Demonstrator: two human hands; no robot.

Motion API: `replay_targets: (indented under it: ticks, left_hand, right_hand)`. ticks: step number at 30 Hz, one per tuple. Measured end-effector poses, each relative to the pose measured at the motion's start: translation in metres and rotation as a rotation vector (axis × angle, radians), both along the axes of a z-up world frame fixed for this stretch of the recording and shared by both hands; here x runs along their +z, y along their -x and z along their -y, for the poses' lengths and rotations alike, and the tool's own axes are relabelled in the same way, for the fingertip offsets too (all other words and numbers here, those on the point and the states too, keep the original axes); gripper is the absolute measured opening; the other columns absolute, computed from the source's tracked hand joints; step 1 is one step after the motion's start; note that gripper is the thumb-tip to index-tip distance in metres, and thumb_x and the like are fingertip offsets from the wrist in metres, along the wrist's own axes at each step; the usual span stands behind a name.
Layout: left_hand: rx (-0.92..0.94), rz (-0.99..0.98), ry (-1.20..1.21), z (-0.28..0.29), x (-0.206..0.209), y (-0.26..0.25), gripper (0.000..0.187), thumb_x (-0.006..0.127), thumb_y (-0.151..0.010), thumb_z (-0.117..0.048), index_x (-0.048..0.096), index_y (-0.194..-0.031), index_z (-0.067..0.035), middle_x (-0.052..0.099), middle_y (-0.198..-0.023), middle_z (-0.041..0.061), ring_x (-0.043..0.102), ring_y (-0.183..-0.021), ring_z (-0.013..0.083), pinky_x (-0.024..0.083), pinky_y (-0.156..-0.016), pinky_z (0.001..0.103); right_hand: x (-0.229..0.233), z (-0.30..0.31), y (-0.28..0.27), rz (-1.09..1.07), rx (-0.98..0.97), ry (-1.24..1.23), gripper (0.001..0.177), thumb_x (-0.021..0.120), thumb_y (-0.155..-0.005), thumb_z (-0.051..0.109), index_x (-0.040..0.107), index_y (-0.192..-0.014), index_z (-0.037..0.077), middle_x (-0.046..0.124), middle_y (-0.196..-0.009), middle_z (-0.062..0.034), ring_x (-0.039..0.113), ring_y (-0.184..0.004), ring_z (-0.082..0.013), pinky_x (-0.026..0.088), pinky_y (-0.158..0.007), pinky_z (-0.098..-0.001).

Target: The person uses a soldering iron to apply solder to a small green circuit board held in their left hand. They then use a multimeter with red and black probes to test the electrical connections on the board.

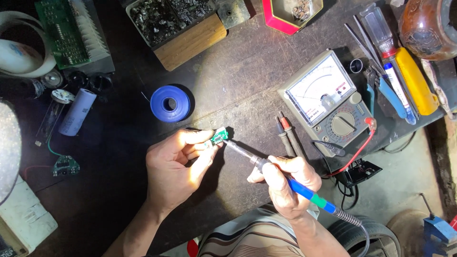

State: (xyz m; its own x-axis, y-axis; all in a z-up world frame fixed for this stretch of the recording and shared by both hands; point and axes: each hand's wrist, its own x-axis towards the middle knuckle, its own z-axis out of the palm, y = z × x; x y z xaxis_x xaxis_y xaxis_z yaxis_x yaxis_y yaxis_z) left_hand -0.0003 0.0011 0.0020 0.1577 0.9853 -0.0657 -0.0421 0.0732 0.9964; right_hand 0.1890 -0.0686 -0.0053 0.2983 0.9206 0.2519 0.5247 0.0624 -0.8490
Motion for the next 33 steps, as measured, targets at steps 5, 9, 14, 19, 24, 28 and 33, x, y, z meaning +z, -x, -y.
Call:
replay_targets:
  ticks: [5,9,14,19,24,28,33]
  left_hand:
    - [0.001,0.017,0.016,0.001,-0.002,0.0,0.028,0.077,-0.08,0.018,0.068,-0.105,0.01,0.076,-0.101,0.021,0.079,-0.097,0.0243,0.066,-0.092,0.028]
    - [-0.002,0.027,0.032,0.002,-0.003,0.001,0.027,0.074,-0.081,0.02,0.068,-0.106,0.011,0.075,-0.099,0.022,0.079,-0.097,0.0255,0.066,-0.092,0.029]
    - [-0.012,0.026,-0.004,0.0,-0.002,0.001,0.028,0.074,-0.081,0.021,0.067,-0.106,0.012,0.075,-0.099,0.022,0.079,-0.097,0.0265,0.066,-0.092,0.028]
    - [-0.012,0.005,-0.001,0.0,-0.001,0.001,0.028,0.075,-0.081,0.019,0.067,-0.106,0.011,0.075,-0.099,0.021,0.078,-0.096,0.0242,0.066,-0.091,0.027]
    - [-0.014,-0.012,-0.014,-0.001,0.001,0.001,0.028,0.076,-0.081,0.019,0.067,-0.106,0.011,0.075,-0.099,0.021,0.079,-0.096,0.0243,0.066,-0.091,0.027]
    - [-0.027,-0.06,-0.049,-0.002,0.003,0.001,0.026,0.076,-0.082,0.016,0.067,-0.106,0.01,0.077,-0.098,0.02,0.079,-0.092,0.0206,0.065,-0.086,0.023]
    - [-0.052,-0.093,-0.053,-0.002,0.002,0.002,0.028,0.078,-0.083,0.013,0.067,-0.108,0.008,0.078,-0.096,0.016,0.078,-0.088,0.0158,0.064,-0.084,0.022]
  right_hand:
    - [0.002,-0.002,0.0,0.017,0.019,-0.026,0.005,0.063,-0.091,0.006,0.059,-0.09,0.003,0.07,-0.057,0.0022,0.074,-0.055,-0.0101,0.056,-0.064,-0.0201]
    - [0.002,-0.001,0.005,-0.098,-0.045,-0.012,0.006,0.06,-0.089,0.008,0.057,-0.087,0.004,0.069,-0.057,-0.0008,0.072,-0.052,-0.0126,0.055,-0.061,-0.0214]
    - [0.002,-0.002,0.005,-0.106,-0.048,0.022,0.009,0.062,-0.088,0.009,0.056,-0.085,0.003,0.07,-0.058,-0.0021,0.074,-0.056,-0.013,0.056,-0.065,-0.0218]
    - [0.0,-0.001,0.003,-0.049,-0.038,-0.008,0.007,0.062,-0.09,0.009,0.058,-0.088,0.003,0.07,-0.057,0.0005,0.073,-0.056,-0.0109,0.055,-0.065,-0.021]
    - [-0.004,-0.002,0.007,-0.198,-0.027,-0.053,0.006,0.058,-0.088,0.008,0.054,-0.087,0.004,0.069,-0.057,-0.0092,0.075,-0.052,-0.0188,0.057,-0.058,-0.0245]
    - [-0.002,-0.003,0.008,-0.231,-0.079,-0.041,0.007,0.058,-0.087,0.008,0.053,-0.086,0.004,0.068,-0.056,-0.0089,0.073,-0.051,-0.0187,0.057,-0.058,-0.0248]
    - [-0.002,-0.001,0.011,-0.34,-0.135,0.014,0.008,0.058,-0.087,0.01,0.053,-0.086,0.003,0.067,-0.054,-0.0121,0.071,-0.046,-0.0202,0.058,-0.056,-0.0264]
